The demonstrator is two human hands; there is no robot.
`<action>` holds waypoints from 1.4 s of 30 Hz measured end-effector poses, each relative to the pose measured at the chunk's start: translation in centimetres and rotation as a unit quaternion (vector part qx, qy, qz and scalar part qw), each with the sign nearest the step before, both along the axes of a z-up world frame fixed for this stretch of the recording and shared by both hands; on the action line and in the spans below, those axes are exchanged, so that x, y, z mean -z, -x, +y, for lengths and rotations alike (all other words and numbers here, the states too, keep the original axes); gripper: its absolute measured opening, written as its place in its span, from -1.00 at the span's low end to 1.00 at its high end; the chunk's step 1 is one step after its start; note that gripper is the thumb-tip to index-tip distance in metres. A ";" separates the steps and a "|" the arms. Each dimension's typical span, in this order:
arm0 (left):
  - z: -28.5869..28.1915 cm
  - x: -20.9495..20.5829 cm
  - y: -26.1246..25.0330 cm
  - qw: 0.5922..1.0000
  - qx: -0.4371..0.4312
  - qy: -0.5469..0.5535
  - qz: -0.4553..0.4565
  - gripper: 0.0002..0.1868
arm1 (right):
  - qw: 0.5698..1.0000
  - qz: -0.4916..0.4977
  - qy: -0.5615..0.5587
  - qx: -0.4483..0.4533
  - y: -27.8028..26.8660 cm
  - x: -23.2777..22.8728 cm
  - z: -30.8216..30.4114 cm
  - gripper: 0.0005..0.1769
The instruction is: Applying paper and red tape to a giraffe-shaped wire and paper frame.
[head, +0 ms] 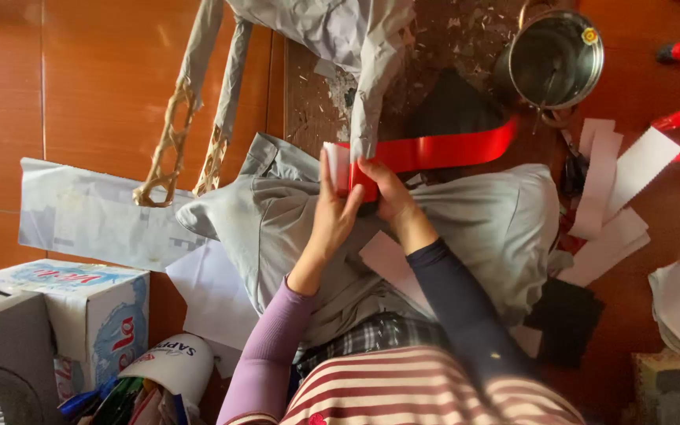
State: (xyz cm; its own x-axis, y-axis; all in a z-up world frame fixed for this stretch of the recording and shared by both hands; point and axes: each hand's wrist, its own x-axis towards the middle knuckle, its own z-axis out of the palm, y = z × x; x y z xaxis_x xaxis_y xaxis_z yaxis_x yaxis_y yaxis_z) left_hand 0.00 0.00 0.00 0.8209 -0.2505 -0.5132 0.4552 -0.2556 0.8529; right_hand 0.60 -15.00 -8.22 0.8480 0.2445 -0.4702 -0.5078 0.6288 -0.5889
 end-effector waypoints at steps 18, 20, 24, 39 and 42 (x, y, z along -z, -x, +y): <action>-14.6 -4.0 -5.7 0.787 0.096 -0.130 -0.595 -0.31 | 0.925 -0.065 0.337 0.161 3.1 1.7 0.0 -0.39; -14.9 -4.2 -4.1 0.804 0.272 -0.118 -0.516 -0.20 | 0.903 -0.056 0.381 0.190 3.5 4.4 -0.6 -0.43; -11.1 -1.2 -2.1 0.829 0.215 -0.100 -0.506 -0.18 | 0.867 -0.037 0.434 0.241 3.7 5.0 -0.7 -0.47; -2.8 4.9 -2.9 0.984 -0.005 -0.058 -0.167 -0.22 | 0.963 0.134 -0.084 0.220 5.6 7.5 -2.7 -0.81; -2.9 6.3 -3.2 0.977 0.024 -0.117 -0.175 -0.15 | 0.953 0.079 0.253 0.144 4.9 3.5 -2.7 -0.72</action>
